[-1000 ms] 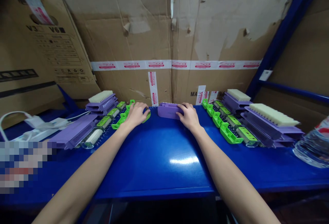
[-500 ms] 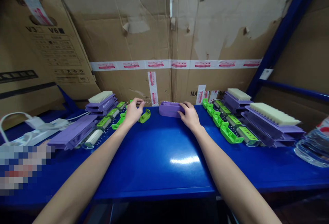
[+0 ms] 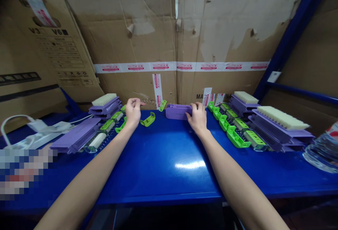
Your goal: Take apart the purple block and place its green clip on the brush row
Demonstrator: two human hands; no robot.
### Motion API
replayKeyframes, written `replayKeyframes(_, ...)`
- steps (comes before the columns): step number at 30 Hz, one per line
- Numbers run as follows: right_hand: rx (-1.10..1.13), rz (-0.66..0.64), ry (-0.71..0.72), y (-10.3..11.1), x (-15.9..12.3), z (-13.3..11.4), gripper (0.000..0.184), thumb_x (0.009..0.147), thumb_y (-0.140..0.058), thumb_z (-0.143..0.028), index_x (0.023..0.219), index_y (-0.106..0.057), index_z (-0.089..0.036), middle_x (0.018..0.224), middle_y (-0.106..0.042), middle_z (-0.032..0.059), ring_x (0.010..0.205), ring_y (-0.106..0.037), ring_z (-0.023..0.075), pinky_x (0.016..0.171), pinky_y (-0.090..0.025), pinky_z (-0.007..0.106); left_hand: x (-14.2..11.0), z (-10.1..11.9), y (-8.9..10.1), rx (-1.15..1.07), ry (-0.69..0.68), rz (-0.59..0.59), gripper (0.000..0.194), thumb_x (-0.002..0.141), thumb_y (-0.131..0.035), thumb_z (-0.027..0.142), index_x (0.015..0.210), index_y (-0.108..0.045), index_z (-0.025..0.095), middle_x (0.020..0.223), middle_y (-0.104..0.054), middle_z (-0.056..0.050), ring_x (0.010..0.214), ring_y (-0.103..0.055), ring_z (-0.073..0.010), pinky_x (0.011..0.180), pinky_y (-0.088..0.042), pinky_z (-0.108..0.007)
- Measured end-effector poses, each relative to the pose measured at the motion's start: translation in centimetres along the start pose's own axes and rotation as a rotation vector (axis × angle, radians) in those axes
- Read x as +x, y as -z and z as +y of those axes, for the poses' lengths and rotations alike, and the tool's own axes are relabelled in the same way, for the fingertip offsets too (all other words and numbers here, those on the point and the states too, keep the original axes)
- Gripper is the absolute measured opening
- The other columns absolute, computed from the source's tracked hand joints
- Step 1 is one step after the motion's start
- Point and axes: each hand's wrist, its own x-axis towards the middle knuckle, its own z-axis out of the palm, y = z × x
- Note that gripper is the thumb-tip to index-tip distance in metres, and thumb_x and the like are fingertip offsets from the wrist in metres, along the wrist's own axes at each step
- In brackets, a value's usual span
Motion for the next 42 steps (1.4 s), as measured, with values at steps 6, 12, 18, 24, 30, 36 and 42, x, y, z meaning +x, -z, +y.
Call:
replayKeyframes(6,0.036,-0.138,0.09,-0.3,0.1,0.2,0.037,0.082,-0.052,-0.03,0.116,-0.058,-0.017,0.116,-0.055,0.0158,0.109,-0.05,0.0314,0.092,-0.043,0.047,0.3,-0.5,-0.4,-0.142,0.092,-0.059,0.02,0.083,-0.043,0.039,0.087,-0.044,0.019,0.075,-0.065,-0.004,0.082,-0.066,-0.0173,0.076,-0.05,-0.03)
replayKeyframes(12,-0.074,-0.205,0.156,-0.5,-0.4,-0.6,0.057,0.081,-0.052,-0.032,0.137,-0.042,-0.021,0.136,-0.044,0.0162,0.125,-0.036,0.0353,0.097,-0.034,0.054,-0.1,-0.2,-0.5,-0.258,0.182,-0.238,0.028,0.079,-0.049,0.045,0.089,-0.044,0.019,0.075,-0.064,-0.005,0.078,-0.067,-0.0182,0.073,-0.053,-0.032)
replayKeyframes(18,-0.112,-0.165,0.199,0.6,-0.3,-2.7,0.033,0.089,-0.041,-0.027,0.112,-0.061,-0.016,0.111,-0.057,0.0166,0.105,-0.048,0.0311,0.086,-0.04,0.044,-0.9,0.4,-0.8,-0.308,0.243,-0.329,0.033,0.079,-0.052,0.048,0.091,-0.041,0.019,0.073,-0.064,-0.004,0.067,-0.067,-0.0186,0.062,-0.052,-0.029)
replayKeyframes(24,-0.034,-0.502,0.304,0.1,-1.0,-3.8,0.036,0.088,-0.046,-0.027,0.121,-0.056,-0.015,0.11,-0.064,0.0135,0.102,-0.054,0.0274,0.088,-0.042,0.04,-1.1,0.5,-1.0,-0.352,0.27,-0.342,0.025,0.081,-0.053,0.039,0.089,-0.043,0.018,0.068,-0.065,-0.004,0.061,-0.066,-0.0163,0.059,-0.051,-0.026)
replayKeyframes(30,0.094,-0.628,0.228,-0.5,-1.4,-4.1,0.048,0.088,-0.047,-0.036,0.13,-0.049,-0.011,0.132,-0.053,0.0185,0.12,-0.048,0.0321,0.098,-0.038,0.048,-1.3,0.5,-1.0,-0.332,0.28,-0.398,0.026,0.081,-0.056,0.04,0.089,-0.044,0.018,0.069,-0.066,-0.005,0.063,-0.066,-0.0169,0.06,-0.051,-0.027)
replayKeyframes(36,0.673,-0.479,-0.054,-0.6,-0.7,-3.4,0.044,0.079,-0.046,-0.02,0.122,-0.055,-0.017,0.117,-0.065,0.0091,0.109,-0.058,0.0228,0.095,-0.042,0.037,-1.5,1.0,-1.1,-0.351,0.366,-0.402,0.011,0.083,-0.052,0.024,0.086,-0.045,0.016,0.067,-0.066,-0.006,0.061,-0.066,-0.0172,0.058,-0.051,-0.025)
replayKeyframes(42,1.011,-0.405,-0.359,-0.1,-0.4,-3.8,0.043,0.071,-0.064,-0.042,0.103,-0.062,-0.014,0.077,-0.068,0.0052,0.068,-0.062,0.019,0.065,-0.047,0.031,-1.8,1.2,-1.2,-0.296,0.44,-0.488,0.006,0.083,-0.049,0.018,0.084,-0.045,0.014,0.069,-0.065,-0.008,0.06,-0.066,-0.0177,0.053,-0.05,-0.024)
